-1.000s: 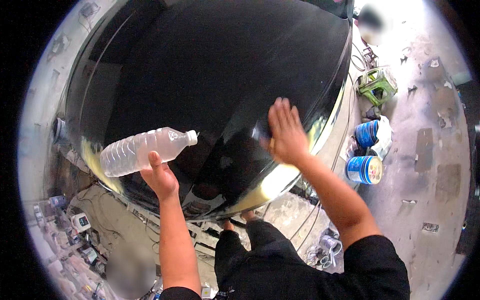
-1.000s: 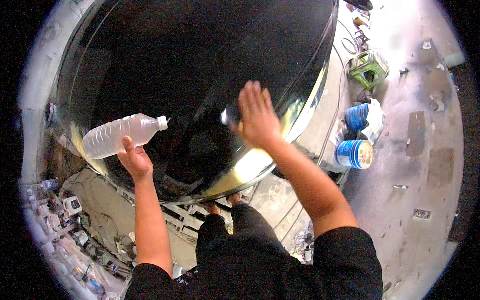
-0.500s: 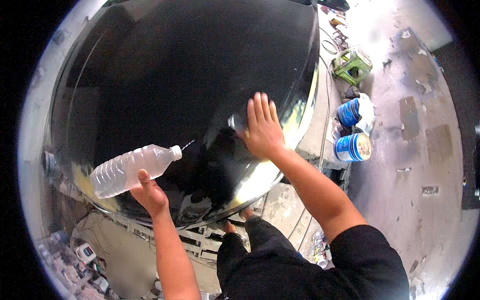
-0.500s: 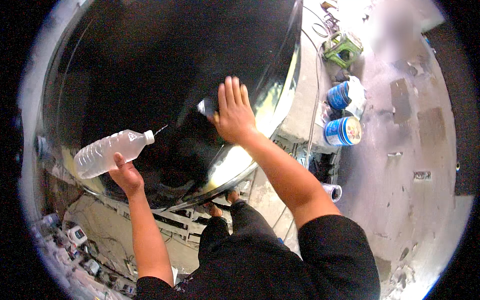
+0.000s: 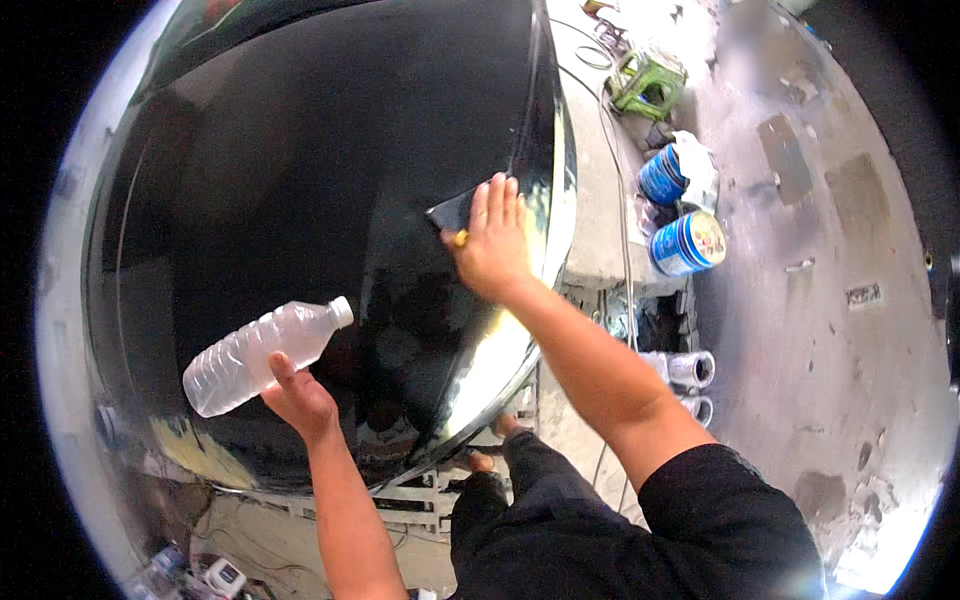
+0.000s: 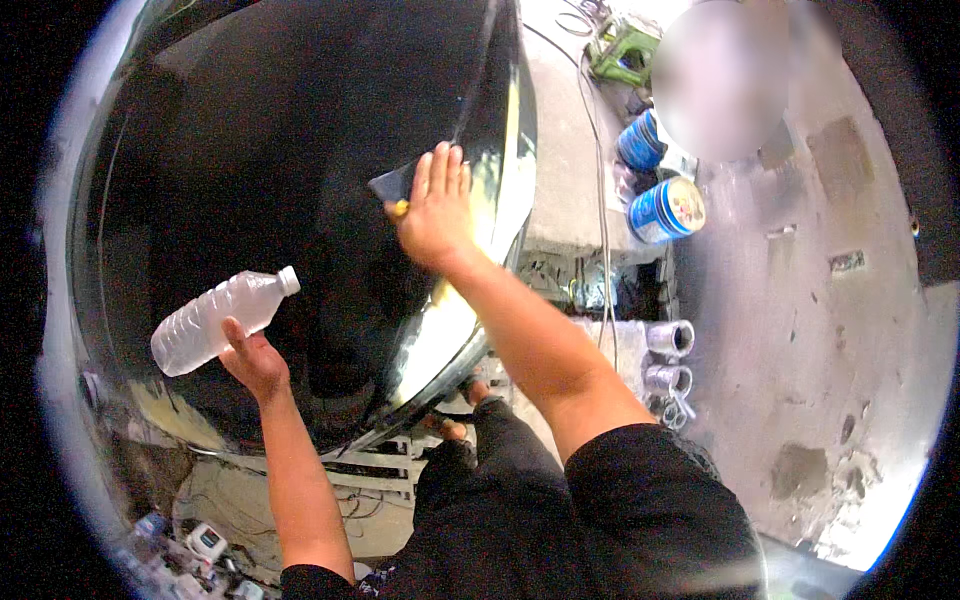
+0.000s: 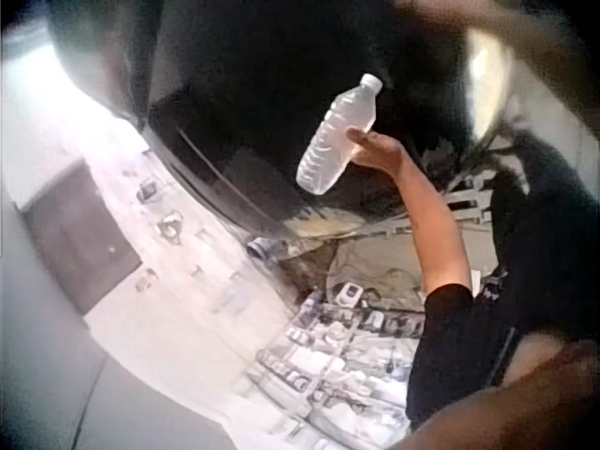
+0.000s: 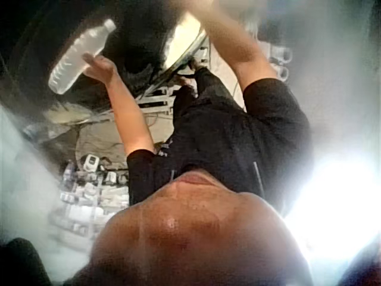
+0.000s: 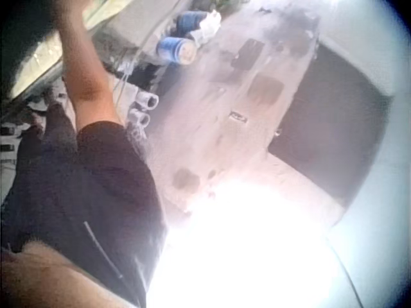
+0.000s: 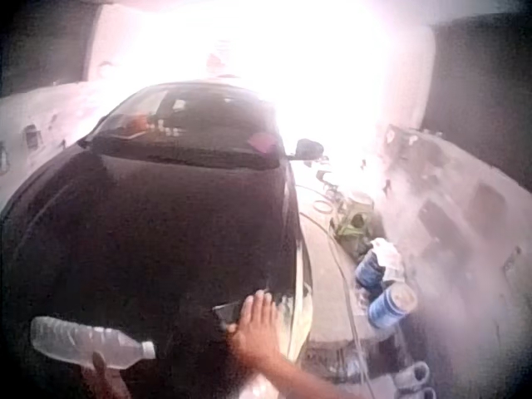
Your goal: The person wet-sands the hood and front fender of a black car, alternating between pouring water from a plastic bottle and rubbing the surface with a sanding block. They move around the vehicle to reach different areas, eventually sanding the side panel near the headlight.
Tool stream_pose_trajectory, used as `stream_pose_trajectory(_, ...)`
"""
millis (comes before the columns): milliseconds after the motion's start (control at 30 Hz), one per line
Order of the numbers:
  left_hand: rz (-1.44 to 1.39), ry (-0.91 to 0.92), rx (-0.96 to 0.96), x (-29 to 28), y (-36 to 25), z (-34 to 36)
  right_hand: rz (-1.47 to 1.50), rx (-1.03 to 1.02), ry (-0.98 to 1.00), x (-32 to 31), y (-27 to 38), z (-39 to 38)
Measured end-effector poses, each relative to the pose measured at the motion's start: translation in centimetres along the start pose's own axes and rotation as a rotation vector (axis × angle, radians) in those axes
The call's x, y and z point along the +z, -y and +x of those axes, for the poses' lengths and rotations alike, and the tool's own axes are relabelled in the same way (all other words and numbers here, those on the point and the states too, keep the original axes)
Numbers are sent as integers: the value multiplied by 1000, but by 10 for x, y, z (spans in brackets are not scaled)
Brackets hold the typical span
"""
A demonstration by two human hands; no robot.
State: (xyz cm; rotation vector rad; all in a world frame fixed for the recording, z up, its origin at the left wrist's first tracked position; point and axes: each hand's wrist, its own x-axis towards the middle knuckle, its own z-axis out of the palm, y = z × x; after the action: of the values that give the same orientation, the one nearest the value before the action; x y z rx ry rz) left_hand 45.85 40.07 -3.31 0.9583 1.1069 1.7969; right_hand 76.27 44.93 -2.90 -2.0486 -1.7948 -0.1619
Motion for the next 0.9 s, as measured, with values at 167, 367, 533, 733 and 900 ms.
stream_pose_trajectory(167,8,98,7,44,19,40,382,-131,-74,23,61,-161)
stream_pose_trajectory(367,57,167,-12,66,44,55,307,172,-85,10,8,-2)
stream_pose_trajectory(533,58,165,12,69,50,58,335,230,-38,26,-42,96)
stream_pose_trajectory(733,72,215,11,65,53,61,370,167,-106,32,-16,29)
stream_pose_trajectory(900,428,315,190,48,62,78,426,165,-177,27,41,-64)
